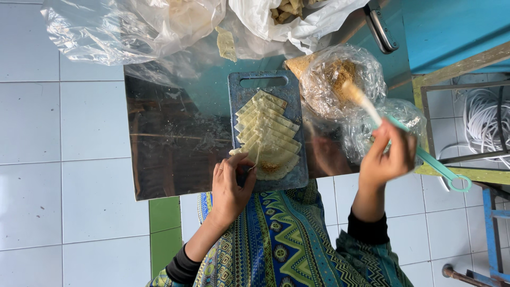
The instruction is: The person takes thin pastry wrappers from a cutting board, spoons a brown filling from a plastic-covered bowl onto each wrapper, folds the wrapper over the filling into a closed triangular parcel, and places the finished parcels into a plastic bag beside the board.
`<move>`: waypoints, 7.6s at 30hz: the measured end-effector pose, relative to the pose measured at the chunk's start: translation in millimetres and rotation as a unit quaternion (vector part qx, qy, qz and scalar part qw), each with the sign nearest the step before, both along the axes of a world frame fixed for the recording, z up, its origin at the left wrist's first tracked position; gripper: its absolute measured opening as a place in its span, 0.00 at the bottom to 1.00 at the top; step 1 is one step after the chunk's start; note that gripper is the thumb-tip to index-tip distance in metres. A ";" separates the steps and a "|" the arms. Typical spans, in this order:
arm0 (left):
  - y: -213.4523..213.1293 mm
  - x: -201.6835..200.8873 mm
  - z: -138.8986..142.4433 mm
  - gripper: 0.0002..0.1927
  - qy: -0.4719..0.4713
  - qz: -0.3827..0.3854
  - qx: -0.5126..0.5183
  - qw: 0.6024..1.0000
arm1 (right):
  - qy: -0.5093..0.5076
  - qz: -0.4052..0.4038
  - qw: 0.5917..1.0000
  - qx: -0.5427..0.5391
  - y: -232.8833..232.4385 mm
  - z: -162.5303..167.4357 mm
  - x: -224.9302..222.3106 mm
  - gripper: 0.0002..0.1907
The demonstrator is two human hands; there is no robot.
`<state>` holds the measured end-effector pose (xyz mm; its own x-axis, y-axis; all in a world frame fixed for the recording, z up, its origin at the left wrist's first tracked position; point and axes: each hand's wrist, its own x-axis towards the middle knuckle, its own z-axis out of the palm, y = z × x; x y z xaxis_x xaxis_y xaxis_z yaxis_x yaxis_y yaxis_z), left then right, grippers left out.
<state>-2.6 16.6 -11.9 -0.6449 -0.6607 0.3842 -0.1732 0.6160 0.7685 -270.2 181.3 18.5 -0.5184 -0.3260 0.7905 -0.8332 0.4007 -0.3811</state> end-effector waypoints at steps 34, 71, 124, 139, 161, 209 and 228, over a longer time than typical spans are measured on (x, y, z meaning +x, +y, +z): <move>-7.9 14.1 9.7 0.14 -0.034 -0.101 -0.049 0.993 | -0.211 0.319 0.906 0.183 -32.1 -0.5 122.1 0.21; -6.4 -19.0 19.1 0.06 -0.066 0.031 -0.017 0.997 | -0.220 0.297 0.909 0.195 -55.2 -10.1 92.2 0.07; -20.9 -19.9 24.1 0.09 -0.106 0.008 -0.085 0.991 | -0.127 0.290 0.922 0.224 -56.9 -13.8 87.1 0.15; -19.5 -25.7 18.9 0.15 -0.078 0.019 -0.055 0.995 | -0.050 0.318 0.898 0.298 -54.8 -5.9 72.9 0.25; -16.2 -37.3 35.0 0.34 -0.017 -0.006 0.014 1.000 | -0.599 0.434 0.670 0.066 -58.9 -29.4 43.9 0.07; -32.4 -12.5 19.7 0.06 -0.056 0.027 0.018 0.998 | -0.461 0.296 0.830 0.104 -66.5 -56.6 81.1 0.04; -21.5 -7.1 19.4 0.11 -0.022 0.060 -0.086 0.994 | -0.135 0.343 0.910 0.190 -37.5 5.1 109.8 0.14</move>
<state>-9.6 -4.9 7.5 -0.5831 -0.6612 0.4720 -0.2844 0.7104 0.6438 -160.4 143.9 23.6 -0.2481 -0.8691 0.4279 -0.8335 -0.0336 -0.5514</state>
